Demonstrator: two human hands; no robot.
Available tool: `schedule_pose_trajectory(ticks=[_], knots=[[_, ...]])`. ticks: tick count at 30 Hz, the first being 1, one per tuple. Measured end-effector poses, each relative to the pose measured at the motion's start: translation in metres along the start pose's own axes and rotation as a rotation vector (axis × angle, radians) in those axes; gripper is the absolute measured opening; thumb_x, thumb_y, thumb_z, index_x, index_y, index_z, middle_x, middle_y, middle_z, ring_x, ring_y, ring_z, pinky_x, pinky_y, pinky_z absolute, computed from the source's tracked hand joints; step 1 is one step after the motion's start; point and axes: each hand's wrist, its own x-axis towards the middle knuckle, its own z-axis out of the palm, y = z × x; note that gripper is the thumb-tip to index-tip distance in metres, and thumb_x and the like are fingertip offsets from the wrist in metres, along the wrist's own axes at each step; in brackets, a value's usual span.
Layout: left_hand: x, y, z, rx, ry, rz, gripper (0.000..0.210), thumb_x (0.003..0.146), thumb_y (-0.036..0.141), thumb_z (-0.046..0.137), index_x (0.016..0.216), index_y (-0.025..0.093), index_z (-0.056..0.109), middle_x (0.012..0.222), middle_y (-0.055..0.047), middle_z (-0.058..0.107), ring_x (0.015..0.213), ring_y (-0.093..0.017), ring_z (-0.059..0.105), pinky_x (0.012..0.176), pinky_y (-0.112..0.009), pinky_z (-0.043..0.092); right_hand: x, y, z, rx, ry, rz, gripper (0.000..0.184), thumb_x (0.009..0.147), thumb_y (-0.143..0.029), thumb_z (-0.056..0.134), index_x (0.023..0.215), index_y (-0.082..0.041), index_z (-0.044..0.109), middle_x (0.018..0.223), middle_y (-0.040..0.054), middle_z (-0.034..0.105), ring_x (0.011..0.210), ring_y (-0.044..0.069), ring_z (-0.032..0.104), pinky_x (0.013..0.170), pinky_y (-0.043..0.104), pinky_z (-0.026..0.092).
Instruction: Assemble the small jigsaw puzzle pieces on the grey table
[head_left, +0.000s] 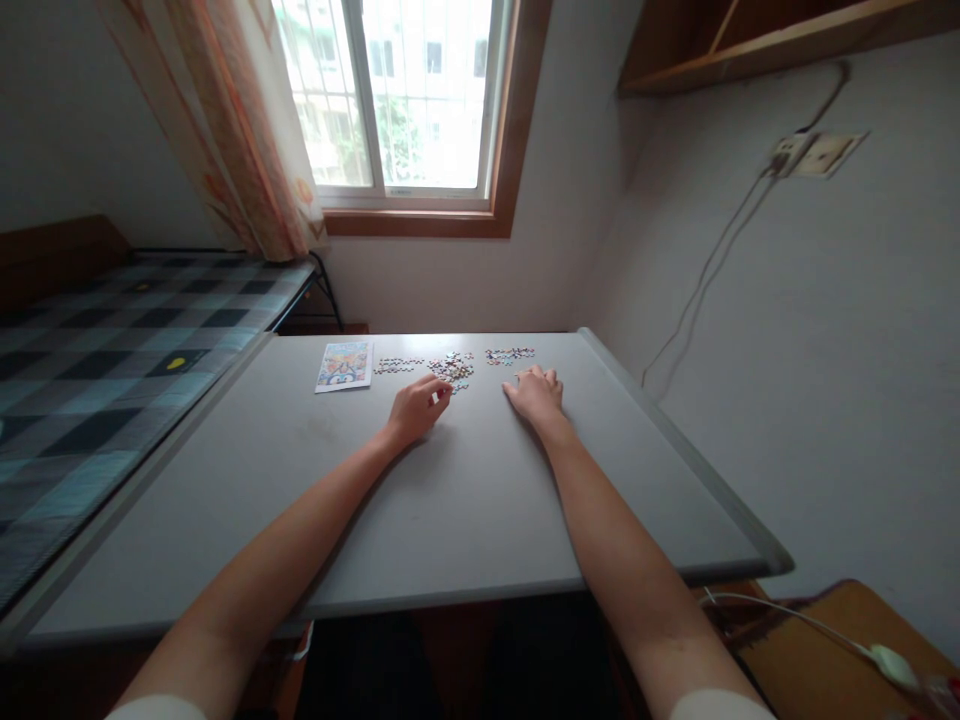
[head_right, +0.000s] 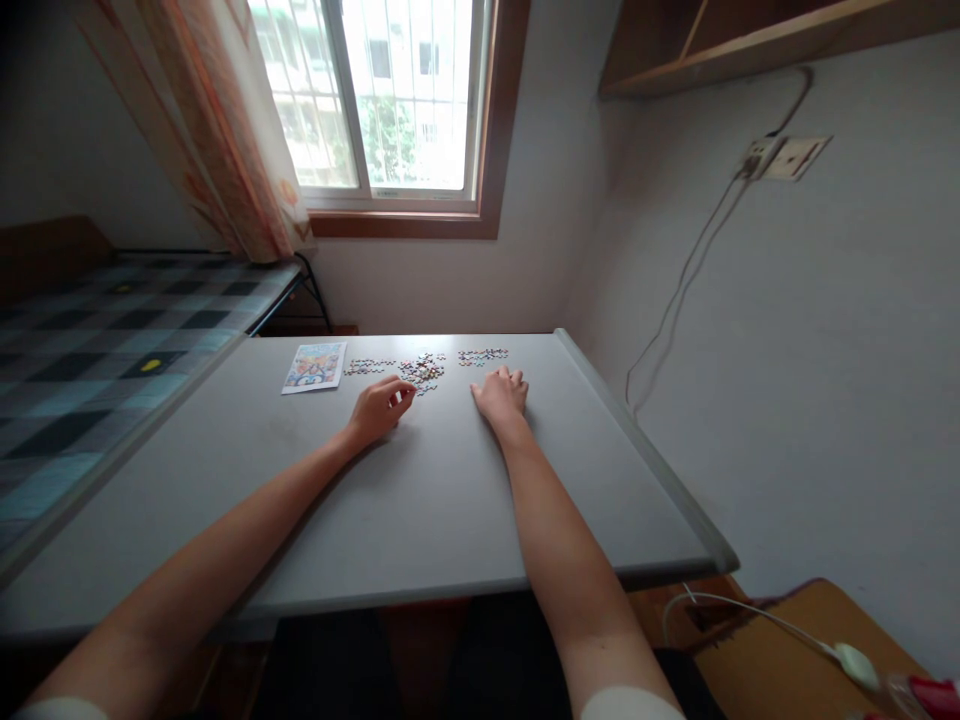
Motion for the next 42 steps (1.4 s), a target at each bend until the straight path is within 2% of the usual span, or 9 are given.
schedule_pose_trajectory(ticks=[6, 11, 18, 25, 42], knots=[[0.000, -0.001, 0.000, 0.009, -0.006, 0.010, 0.018, 0.086, 0.028, 0.049, 0.084, 0.022, 0.066, 0.080, 0.001, 0.063, 0.055, -0.007, 0.052, 0.059, -0.021, 0.040, 0.007, 0.006, 0.013, 0.009, 0.017, -0.005, 0.048, 0.088, -0.050, 0.044, 0.124, -0.020, 0.056, 0.130, 0.0145, 0.048, 0.114, 0.033, 0.039, 0.092, 0.046, 0.033], [0.000, -0.001, 0.000, 0.019, -0.015, 0.017, 0.018, 0.086, 0.028, 0.049, 0.084, 0.022, 0.066, 0.081, 0.002, 0.063, 0.055, -0.006, 0.051, 0.058, -0.020, 0.040, 0.009, 0.006, 0.016, 0.012, 0.027, -0.003, 0.047, 0.090, -0.050, 0.040, 0.124, -0.022, 0.054, 0.137, 0.0115, 0.041, 0.118, 0.032, 0.034, 0.094, 0.044, 0.032], [-0.001, 0.001, -0.001, 0.033, -0.033, 0.015, 0.018, 0.086, 0.026, 0.048, 0.084, 0.021, 0.065, 0.082, 0.001, 0.064, 0.055, -0.006, 0.052, 0.059, -0.019, 0.040, 0.010, 0.005, 0.019, -0.016, -0.001, -0.031, 0.052, 0.091, -0.052, 0.035, 0.129, -0.020, 0.049, 0.137, 0.0100, 0.044, 0.120, 0.029, 0.033, 0.098, 0.042, 0.030], [-0.001, 0.001, -0.001, 0.036, -0.041, 0.019, 0.018, 0.086, 0.025, 0.048, 0.085, 0.021, 0.066, 0.082, 0.001, 0.064, 0.056, -0.006, 0.052, 0.059, -0.019, 0.039, 0.012, 0.006, 0.020, -0.027, -0.003, -0.012, 0.056, 0.090, -0.053, 0.033, 0.135, -0.020, 0.043, 0.141, 0.0102, 0.041, 0.123, 0.030, 0.032, 0.099, 0.043, 0.029], [-0.001, -0.001, 0.001, 0.055, -0.042, 0.031, 0.018, 0.086, 0.026, 0.049, 0.086, 0.022, 0.066, 0.083, 0.002, 0.065, 0.058, -0.007, 0.054, 0.061, -0.019, 0.040, 0.011, 0.005, 0.020, -0.021, -0.008, -0.017, 0.055, 0.090, -0.054, 0.034, 0.133, -0.022, 0.044, 0.141, 0.0087, 0.041, 0.122, 0.030, 0.035, 0.099, 0.044, 0.029]])
